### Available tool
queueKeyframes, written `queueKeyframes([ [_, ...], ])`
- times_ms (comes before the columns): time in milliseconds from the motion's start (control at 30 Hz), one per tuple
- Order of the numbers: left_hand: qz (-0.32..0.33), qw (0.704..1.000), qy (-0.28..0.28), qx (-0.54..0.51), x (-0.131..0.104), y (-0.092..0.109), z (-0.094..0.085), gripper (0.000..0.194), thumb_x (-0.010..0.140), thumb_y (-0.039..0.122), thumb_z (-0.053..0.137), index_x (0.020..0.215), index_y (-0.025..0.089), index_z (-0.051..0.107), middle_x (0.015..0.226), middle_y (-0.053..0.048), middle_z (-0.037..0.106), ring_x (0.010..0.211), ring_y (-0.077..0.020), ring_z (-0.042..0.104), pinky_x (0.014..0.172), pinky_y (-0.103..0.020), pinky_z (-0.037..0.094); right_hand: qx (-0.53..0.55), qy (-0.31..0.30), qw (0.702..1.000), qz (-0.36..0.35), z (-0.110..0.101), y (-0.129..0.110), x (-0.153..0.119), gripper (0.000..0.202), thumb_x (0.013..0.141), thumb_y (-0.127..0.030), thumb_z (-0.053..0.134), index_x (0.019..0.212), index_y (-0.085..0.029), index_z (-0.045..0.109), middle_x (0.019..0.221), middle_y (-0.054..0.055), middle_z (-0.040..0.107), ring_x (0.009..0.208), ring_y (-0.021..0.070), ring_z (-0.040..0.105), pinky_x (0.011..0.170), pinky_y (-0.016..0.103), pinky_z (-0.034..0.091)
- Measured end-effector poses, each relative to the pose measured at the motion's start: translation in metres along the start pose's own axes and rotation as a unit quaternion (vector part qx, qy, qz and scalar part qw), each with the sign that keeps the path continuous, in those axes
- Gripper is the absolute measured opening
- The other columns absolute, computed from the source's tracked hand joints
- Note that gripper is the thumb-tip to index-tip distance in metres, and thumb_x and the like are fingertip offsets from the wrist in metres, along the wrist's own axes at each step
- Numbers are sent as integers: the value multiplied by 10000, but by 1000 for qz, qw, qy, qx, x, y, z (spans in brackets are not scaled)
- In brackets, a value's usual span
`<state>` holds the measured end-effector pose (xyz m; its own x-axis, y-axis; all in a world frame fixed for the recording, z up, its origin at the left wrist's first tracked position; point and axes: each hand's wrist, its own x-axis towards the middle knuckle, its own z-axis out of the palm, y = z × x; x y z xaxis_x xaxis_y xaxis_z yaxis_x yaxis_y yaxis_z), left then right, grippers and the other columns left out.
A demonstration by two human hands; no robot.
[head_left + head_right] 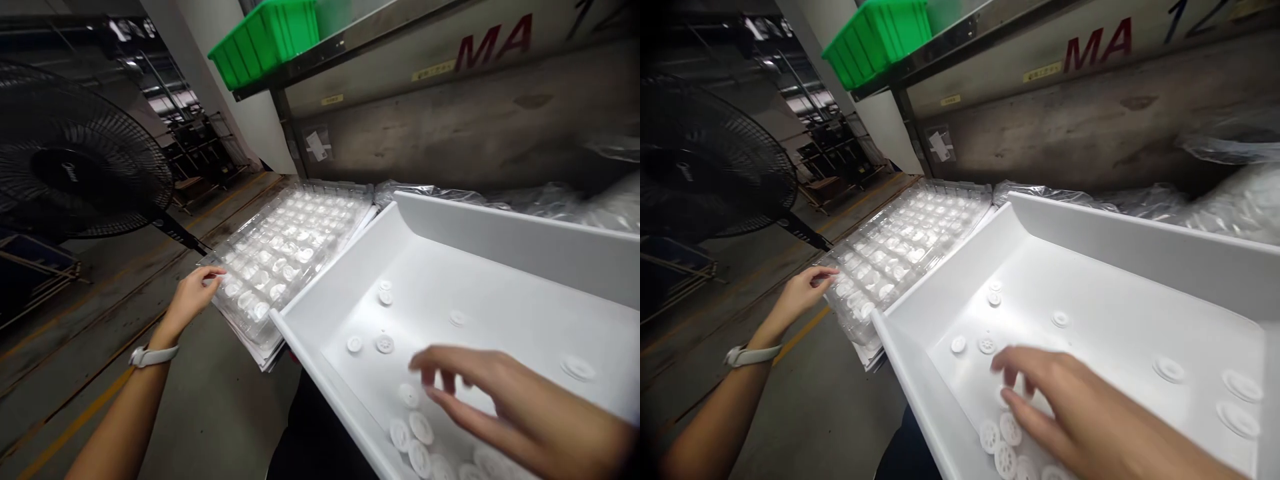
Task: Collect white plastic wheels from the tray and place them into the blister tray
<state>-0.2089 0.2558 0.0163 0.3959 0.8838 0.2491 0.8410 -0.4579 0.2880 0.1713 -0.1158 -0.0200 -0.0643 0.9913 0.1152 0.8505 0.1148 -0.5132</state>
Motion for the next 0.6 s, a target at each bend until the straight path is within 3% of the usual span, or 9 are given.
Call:
queueKeyframes([
  [33,15,1000,7,7,-5,4,-2,255,924,376,606,1032,147,636,1048,-63,644,954,-213,619,865,-430,519,8,-30,998,55,1,14,-2,431,935,-478,548,1343,-341,533,1303,70,625,1141,312,631,902,447,575],
  [67,31,999,19,13,-11,11,-4,251,929,364,593,1054,150,628,1077,-70,633,982,-222,609,885,-445,508,18,-125,989,77,2,23,-5,620,866,-499,631,1438,-372,431,1455,82,507,1251,370,548,937,513,551],
  [167,93,994,59,17,-37,48,-13,210,958,314,505,1074,172,607,1136,-84,598,1091,-263,562,991,-493,435,25,-243,955,168,1,13,-7,894,750,-176,700,1511,-403,288,1594,87,281,1361,384,419,1073,576,416],
  [233,141,988,66,2,-56,84,-21,211,970,290,465,1107,192,591,1173,-70,574,1138,-295,543,973,-450,438,19,-309,938,153,-2,-13,0,891,699,-60,690,1485,-331,370,1564,143,319,1346,430,421,1021,601,457],
  [333,265,963,36,-44,-76,143,-29,197,948,181,519,1130,247,561,1135,-13,595,1096,-194,573,1007,-356,428,21,-345,929,133,-5,-46,16,780,733,-21,669,1440,-263,444,1485,188,401,1246,424,529,931,576,523],
  [433,404,905,-117,-60,-75,197,-20,222,976,182,469,1168,278,527,1124,16,612,1040,-113,606,905,-227,483,16,-338,934,111,2,-56,24,707,721,16,638,1359,-264,513,1398,164,458,1090,363,630,857,510,554],
  [467,433,869,-239,-9,-71,211,-12,241,1001,195,411,1220,251,492,1211,-29,577,1089,-132,588,908,-251,487,14,-333,937,101,6,-56,25,672,704,26,631,1306,-261,548,1357,152,481,1029,338,649,826,481,559],
  [500,453,834,-316,27,-65,223,-2,250,991,232,461,1238,246,502,1236,-44,574,1043,-153,613,861,-274,511,12,-327,941,90,9,-56,25,628,692,37,615,1248,-253,577,1313,141,504,973,313,660,792,447,560],
  [600,470,773,-414,103,-51,251,32,336,875,241,653,1189,174,556,1090,-68,628,788,-190,649,636,-309,539,11,-291,955,51,19,-56,24,518,694,59,542,1118,-230,609,1218,123,543,908,273,655,733,372,532],
])
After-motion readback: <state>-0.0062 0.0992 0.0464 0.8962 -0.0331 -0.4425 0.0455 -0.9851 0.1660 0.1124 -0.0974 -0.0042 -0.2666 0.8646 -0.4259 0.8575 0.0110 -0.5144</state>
